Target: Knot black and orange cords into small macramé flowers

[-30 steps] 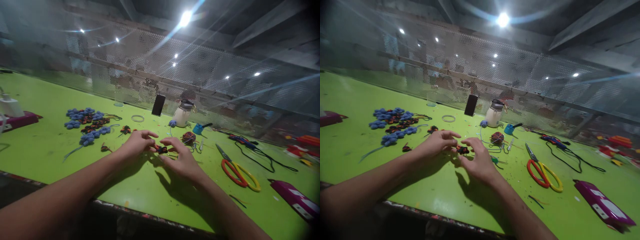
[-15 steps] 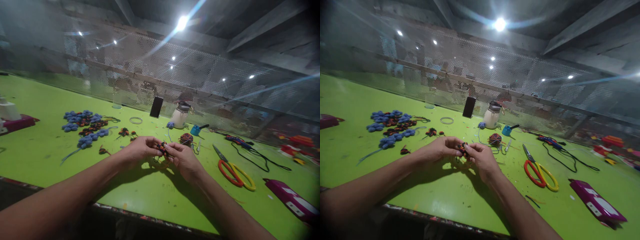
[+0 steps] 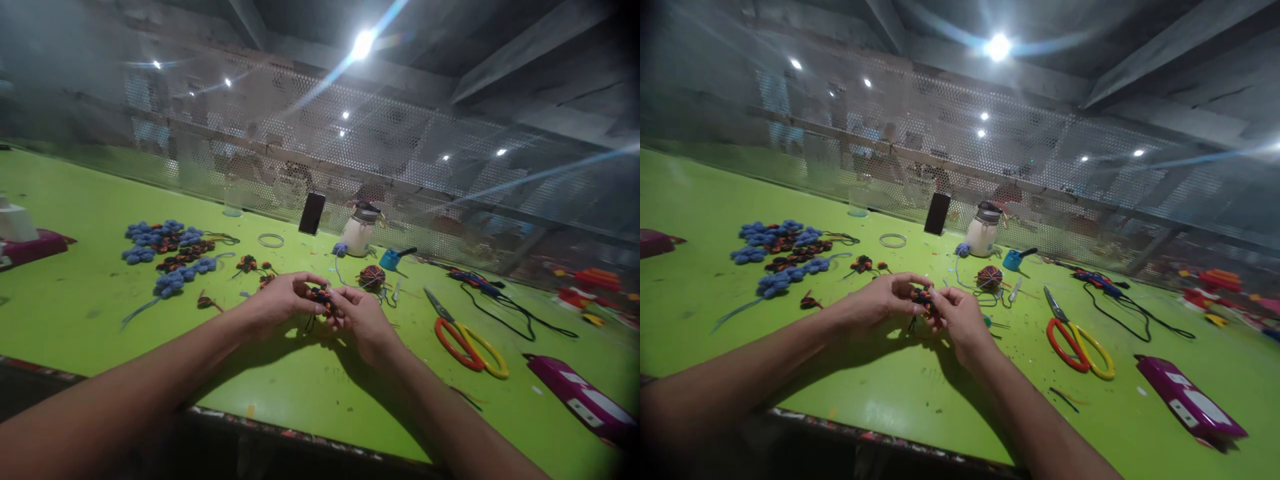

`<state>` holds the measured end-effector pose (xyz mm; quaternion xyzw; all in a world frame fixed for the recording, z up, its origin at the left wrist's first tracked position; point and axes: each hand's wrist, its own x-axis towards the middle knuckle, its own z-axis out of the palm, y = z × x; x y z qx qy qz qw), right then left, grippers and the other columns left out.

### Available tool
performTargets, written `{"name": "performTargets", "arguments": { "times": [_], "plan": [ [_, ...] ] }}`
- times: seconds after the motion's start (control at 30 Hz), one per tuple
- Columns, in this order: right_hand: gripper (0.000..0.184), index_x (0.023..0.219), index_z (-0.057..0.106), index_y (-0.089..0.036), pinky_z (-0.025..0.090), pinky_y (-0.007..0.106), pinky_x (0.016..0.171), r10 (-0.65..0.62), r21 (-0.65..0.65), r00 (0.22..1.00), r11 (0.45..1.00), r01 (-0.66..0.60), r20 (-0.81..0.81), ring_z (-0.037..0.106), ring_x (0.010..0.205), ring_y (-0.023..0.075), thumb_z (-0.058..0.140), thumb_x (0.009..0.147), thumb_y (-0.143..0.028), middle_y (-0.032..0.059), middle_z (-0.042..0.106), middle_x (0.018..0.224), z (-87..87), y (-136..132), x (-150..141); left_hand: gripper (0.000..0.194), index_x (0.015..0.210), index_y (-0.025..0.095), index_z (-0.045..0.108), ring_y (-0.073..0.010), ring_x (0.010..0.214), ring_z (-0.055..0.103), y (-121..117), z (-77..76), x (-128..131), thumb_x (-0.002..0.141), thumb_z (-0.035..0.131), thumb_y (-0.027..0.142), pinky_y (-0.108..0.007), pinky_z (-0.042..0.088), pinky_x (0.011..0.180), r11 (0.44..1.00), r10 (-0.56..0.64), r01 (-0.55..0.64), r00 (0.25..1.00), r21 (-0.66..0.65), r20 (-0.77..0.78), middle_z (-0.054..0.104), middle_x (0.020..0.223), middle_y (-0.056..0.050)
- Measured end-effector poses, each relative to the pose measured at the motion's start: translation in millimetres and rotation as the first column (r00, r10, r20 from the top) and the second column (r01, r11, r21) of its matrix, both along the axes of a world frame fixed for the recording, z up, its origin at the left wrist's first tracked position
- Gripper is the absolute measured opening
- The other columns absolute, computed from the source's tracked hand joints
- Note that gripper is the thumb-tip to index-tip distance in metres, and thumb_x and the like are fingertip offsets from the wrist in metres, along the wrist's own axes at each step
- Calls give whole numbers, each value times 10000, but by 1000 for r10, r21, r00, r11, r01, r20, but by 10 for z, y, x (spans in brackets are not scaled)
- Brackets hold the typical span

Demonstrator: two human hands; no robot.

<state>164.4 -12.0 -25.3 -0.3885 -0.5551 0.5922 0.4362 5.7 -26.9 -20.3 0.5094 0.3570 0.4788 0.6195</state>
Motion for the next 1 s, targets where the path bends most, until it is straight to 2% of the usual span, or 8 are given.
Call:
{"name": "performTargets", "arguments": {
  "times": [0.13,0.3,0.5,0.6,0.67,0.73,0.83,1.0],
  "plan": [
    [340,678,570,-128,363,203,445,45,45,998,998,-47,31,492,445,71,704,653,-440,7,600,578,12,-18,-5,385,948,137,612,-130,717,608,-5,25,-22,592,687,10,-271,411,747,998,53,-51,997,-28,60,665,786,-46],
    [314,683,542,-142,367,201,441,86,-6,995,996,-87,-53,477,445,71,696,670,-416,-19,566,547,62,-70,-12,438,982,133,606,-124,766,604,-18,41,-31,581,642,-41,-250,403,777,997,-16,30,980,-67,201,664,795,-46],
    [257,667,517,-154,337,200,435,130,-95,991,986,-134,-41,462,443,73,644,727,-370,-11,543,545,-10,-33,-2,460,1022,131,599,-152,766,600,-36,62,-2,591,622,-29,-269,420,728,989,36,-15,990,-147,139,655,806,-63],
    [154,757,566,-162,369,230,472,4,95,990,995,-18,140,502,519,107,615,751,-309,17,572,635,-19,7,22,435,1008,125,605,-166,735,598,-28,72,-2,596,627,-14,-287,430,691,978,89,-73,993,-195,77,650,774,-76],
    [105,847,607,-176,418,270,561,-126,400,965,916,23,231,535,640,141,601,756,-229,43,592,752,31,11,59,390,958,118,623,-158,735,597,-18,75,-4,590,637,-11,-276,426,689,978,105,-90,992,-188,73,657,778,-84],
    [176,922,634,-198,439,306,668,-179,666,938,743,-68,296,541,768,169,568,765,-151,61,587,860,106,-2,106,316,862,109,646,-140,724,592,-11,76,-3,570,648,-13,-260,417,703,982,103,-88,991,-165,84,660,760,-75],
    [307,1008,642,-219,441,317,719,-114,776,880,533,-337,461,538,829,177,511,775,-70,74,569,921,198,-22,168,227,717,99,660,-136,697,582,-18,86,2,527,634,-23,-268,409,730,990,42,-28,994,-138,97,647,674,-44],
    [274,976,655,-210,440,289,648,-91,725,811,513,-459,578,548,715,147,519,784,-70,59,582,841,267,-41,207,296,747,89,699,-163,726,585,-51,136,-3,500,582,-27,-275,391,743,987,-82,87,996,-133,37,651,627,-41]
  ]
}}
